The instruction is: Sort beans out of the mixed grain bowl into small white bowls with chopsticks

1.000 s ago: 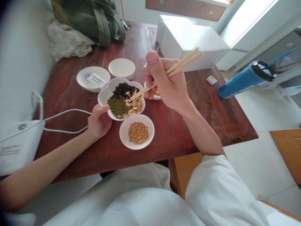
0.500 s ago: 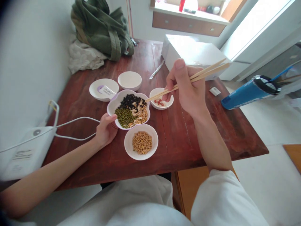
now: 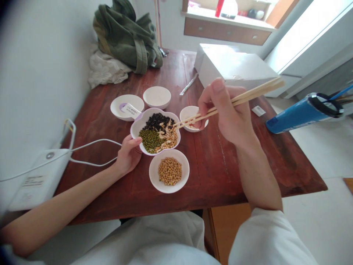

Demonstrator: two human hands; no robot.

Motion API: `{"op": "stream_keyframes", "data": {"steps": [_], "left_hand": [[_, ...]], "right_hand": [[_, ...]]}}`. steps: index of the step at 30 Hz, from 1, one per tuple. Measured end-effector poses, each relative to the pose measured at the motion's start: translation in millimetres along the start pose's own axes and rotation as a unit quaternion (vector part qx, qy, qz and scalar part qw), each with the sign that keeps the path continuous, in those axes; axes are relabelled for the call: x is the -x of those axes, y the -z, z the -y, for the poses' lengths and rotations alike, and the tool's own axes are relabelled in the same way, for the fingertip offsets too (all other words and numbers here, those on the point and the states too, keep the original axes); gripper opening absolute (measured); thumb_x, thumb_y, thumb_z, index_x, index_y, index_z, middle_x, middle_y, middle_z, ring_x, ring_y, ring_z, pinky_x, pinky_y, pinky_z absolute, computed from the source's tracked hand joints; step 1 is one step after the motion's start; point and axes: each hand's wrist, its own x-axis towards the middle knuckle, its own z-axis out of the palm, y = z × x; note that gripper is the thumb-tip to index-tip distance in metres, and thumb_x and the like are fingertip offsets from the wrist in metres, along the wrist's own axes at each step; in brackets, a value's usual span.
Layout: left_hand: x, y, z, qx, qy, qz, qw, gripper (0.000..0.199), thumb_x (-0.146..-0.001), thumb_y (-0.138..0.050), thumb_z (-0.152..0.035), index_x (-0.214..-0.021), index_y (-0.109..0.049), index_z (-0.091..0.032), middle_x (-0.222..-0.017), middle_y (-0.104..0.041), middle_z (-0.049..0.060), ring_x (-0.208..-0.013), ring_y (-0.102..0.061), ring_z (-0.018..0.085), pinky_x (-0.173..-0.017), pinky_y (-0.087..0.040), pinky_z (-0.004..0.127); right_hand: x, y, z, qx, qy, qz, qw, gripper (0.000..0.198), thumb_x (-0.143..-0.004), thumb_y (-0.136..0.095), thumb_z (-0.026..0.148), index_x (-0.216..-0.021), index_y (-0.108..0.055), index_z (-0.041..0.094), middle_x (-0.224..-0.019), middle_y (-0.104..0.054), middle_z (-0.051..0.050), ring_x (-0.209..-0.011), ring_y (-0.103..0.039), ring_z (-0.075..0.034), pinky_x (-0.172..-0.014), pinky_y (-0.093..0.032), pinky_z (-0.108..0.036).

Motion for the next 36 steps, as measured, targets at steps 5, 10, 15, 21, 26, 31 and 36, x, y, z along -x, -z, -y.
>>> {"op": "stream_keyframes", "data": {"steps": [5,10,15,21,26,31,36], "left_hand": [[0.5,0.0,0.1,-0.005,-0.003,0.001,1.0,0.044,-0.08,-0.094,-0.043,-0.112,-0.078,-0.017,-0.108,-0.087,0.01,-0.099,-0.086,0.033,-0.079,-0.072,0.04],[1.3,1.5,0.3,-0.011,-0.007,0.015,1.0,0.041,-0.084,-0.092,-0.044,-0.112,-0.078,-0.017,-0.103,-0.087,0.009,-0.096,-0.086,0.033,-0.074,-0.072,0.039],[1.1,1.4,0.3,-0.004,-0.002,0.012,1.0,0.044,-0.082,-0.093,-0.044,-0.114,-0.079,-0.017,-0.107,-0.088,0.01,-0.099,-0.086,0.034,-0.075,-0.072,0.039],[1.2,1.0,-0.3,-0.005,-0.001,0.01,1.0,0.045,-0.082,-0.094,-0.045,-0.114,-0.079,-0.017,-0.105,-0.088,0.01,-0.093,-0.086,0.033,-0.072,-0.071,0.039],[1.0,1.0,-0.7,-0.007,-0.004,0.01,1.0,0.042,-0.083,-0.094,-0.044,-0.111,-0.079,-0.017,-0.102,-0.087,0.009,-0.09,-0.086,0.032,-0.073,-0.071,0.039],[0.3,-0.7,-0.5,-0.001,-0.005,0.002,1.0,0.045,-0.08,-0.096,-0.045,-0.111,-0.079,-0.017,-0.099,-0.087,0.008,-0.085,-0.085,0.03,-0.064,-0.069,0.034],[0.3,-1.1,-0.7,-0.005,0.002,0.002,1.0,0.05,-0.079,-0.095,-0.045,-0.116,-0.079,-0.016,-0.101,-0.087,0.008,-0.081,-0.084,0.028,-0.061,-0.067,0.032]], "right_hand": [[12.2,-17.5,4.3,0.024,-0.009,0.082,0.996,0.06,-0.113,-0.063,0.066,-0.071,-0.074,0.026,-0.063,-0.071,-0.003,-0.054,-0.069,-0.017,-0.048,-0.053,-0.032],[12.5,-27.7,-6.6,-0.003,-0.017,0.102,0.995,0.064,-0.11,-0.061,0.076,-0.071,-0.071,0.025,-0.062,-0.07,-0.002,-0.053,-0.07,-0.018,-0.047,-0.054,-0.031],[14.9,-41.4,-14.9,-0.011,-0.031,0.11,0.993,0.068,-0.106,-0.062,0.081,-0.07,-0.066,0.024,-0.063,-0.07,-0.002,-0.051,-0.069,-0.016,-0.046,-0.054,-0.027],[17.6,-45.8,-18.9,0.008,-0.015,0.08,0.997,0.068,-0.106,-0.063,0.079,-0.067,-0.066,0.024,-0.059,-0.067,-0.001,-0.049,-0.07,-0.016,-0.043,-0.052,-0.027],[16.7,-40.0,-12.7,0.002,-0.001,0.07,0.998,0.065,-0.108,-0.065,0.075,-0.067,-0.068,0.024,-0.056,-0.066,-0.001,-0.05,-0.069,-0.017,-0.044,-0.051,-0.029],[10.1,-19.1,3.9,0.029,0.009,-0.034,0.999,0.059,-0.11,-0.068,0.066,-0.065,-0.071,0.028,-0.059,-0.067,-0.003,-0.052,-0.068,-0.022,-0.045,-0.047,-0.039],[-4.1,11.2,5.3,0.147,0.017,-0.155,0.977,0.065,-0.107,-0.07,0.072,-0.062,-0.066,0.027,-0.052,-0.058,0.0,-0.044,-0.063,-0.021,-0.041,-0.037,-0.039]]}}
